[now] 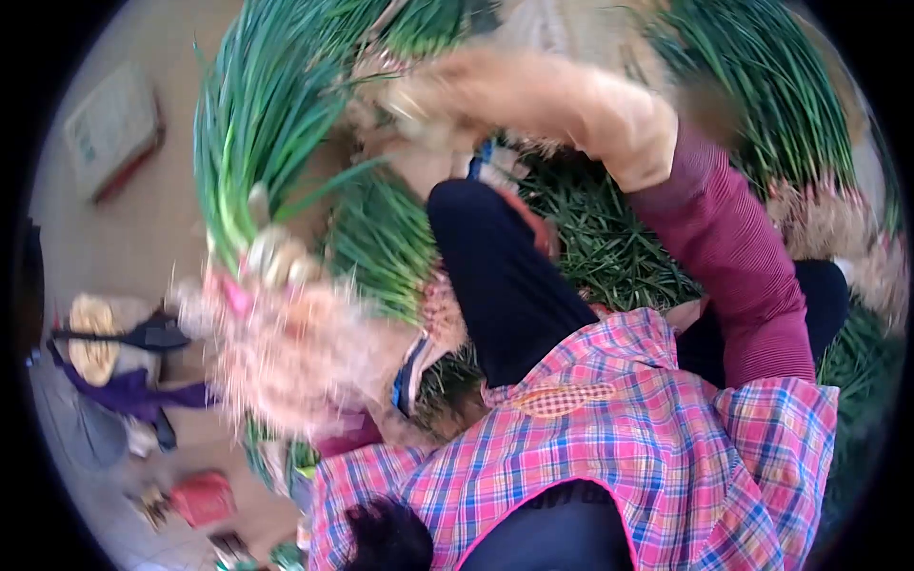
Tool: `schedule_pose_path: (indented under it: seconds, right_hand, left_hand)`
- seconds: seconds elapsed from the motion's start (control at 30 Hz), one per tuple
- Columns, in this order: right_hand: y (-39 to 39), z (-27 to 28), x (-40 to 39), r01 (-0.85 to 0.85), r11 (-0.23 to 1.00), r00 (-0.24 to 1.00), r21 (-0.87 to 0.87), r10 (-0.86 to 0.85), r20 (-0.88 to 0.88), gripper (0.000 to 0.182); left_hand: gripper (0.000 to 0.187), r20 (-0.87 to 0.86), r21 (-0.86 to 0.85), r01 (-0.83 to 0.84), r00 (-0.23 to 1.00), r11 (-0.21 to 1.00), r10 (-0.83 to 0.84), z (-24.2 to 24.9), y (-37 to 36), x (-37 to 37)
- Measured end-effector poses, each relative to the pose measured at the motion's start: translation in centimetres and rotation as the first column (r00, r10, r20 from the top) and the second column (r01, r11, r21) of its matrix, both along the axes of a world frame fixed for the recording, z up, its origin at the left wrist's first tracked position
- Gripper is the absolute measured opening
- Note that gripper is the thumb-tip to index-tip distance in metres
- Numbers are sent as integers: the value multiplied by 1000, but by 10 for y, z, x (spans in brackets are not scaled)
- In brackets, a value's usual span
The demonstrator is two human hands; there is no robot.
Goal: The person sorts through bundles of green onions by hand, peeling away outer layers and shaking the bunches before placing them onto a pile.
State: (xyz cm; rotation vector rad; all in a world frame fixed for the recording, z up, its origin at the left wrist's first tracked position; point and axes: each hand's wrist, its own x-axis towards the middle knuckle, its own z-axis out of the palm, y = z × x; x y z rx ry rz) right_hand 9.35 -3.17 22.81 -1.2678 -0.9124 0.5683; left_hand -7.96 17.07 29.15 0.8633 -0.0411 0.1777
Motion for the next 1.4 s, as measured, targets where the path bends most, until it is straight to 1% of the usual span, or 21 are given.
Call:
schedule_pose_path:
  seconds: [0.13,0.2,0.27,0.33,0.4,0.47,0.5,0.53,0.6,0.7,0.73,0.8,0.83,0.93,1.03,1.07,1.13,1.2,1.23,1.3,1.4]
  right_hand:
    - [123,80,-32,52,997,924,-61,-25,382,61]
    - [156,78,-52,-75,982,947,-172,124,296,65]
    - [185,59,-67,156,926,885,-343,22,464,62]
    - [196,16,-63,-43,974,980,-224,84,178,56]
    - [227,-68,-67,-125,991,981,54,132,-144,50]
    - [238,-152,-73,65,991,897,-115,-8,442,49]
    - [234,-163,-90,-54,937,990,-346,5,-141,56]
    - [238,-190,-90,-131,793,988,-595,56,-143,60]
    - [242,-272,-101,-43,816,999,-576,40,-17,58]
    - [233,-284,-112,88,867,996,-490,-65,64,56]
    - [227,-279,-109,81,863,996,-499,-55,66,56]
    - [224,-253,-90,-155,785,983,-599,184,-14,71]
    - [222,-247,-89,-115,674,975,-730,216,46,73]
    - [222,-261,-100,-23,700,975,-714,172,138,71]
    - [229,-255,-111,52,645,976,-763,129,176,65]
    - [231,-249,-112,77,578,977,-812,117,176,63]
    - [231,-245,-122,109,585,969,-804,119,218,59]
    - [232,-240,-125,268,528,893,-806,177,413,55]
    - [235,-236,-127,280,530,881,-800,190,433,46]
    - [238,-238,-129,288,525,854,-801,238,463,45]
    - [239,-244,-130,303,548,789,-780,316,528,49]
  left_hand:
    - [50,-31,275,-362,923,891,384,1,65,-9]
    - [26,-39,571,-168,972,803,231,-15,109,-14]
    - [22,-213,400,-125,951,908,225,-56,164,-2]
    - [16,-312,394,-78,926,916,213,-73,153,0]
    - [19,-428,251,-6,896,968,116,-143,177,-8]
    - [33,-580,112,-322,747,940,325,-206,163,-13]
    - [37,-731,-30,-389,637,921,246,-238,155,-23]
    - [29,-679,327,-177,639,928,361,-282,154,-39]
    - [20,-732,-282,-419,675,863,89,-312,143,-50]
    - [25,-726,-153,-294,681,943,94,-354,150,-54]
    - [26,-749,-128,-284,655,950,95,-318,137,-49]
    - [23,-721,92,-320,632,943,285,-282,129,-47]
    - [23,-719,95,-395,607,914,338,-296,130,-45]
    - [27,-419,220,-627,631,747,653,-313,113,-43]
    - [59,-272,601,-631,415,490,868,-320,105,-44]
    - [66,-240,691,-603,328,398,914,-319,100,-46]
    - [75,-237,589,-676,379,442,895,-296,93,-57]
    - [68,-46,822,-536,274,192,961,-281,91,-63]
    - [68,-45,821,-539,268,188,962,-273,101,-66]
    - [56,308,947,-135,639,-292,705,-260,124,-62]
    - [43,326,889,-124,849,-441,416,-240,149,-25]
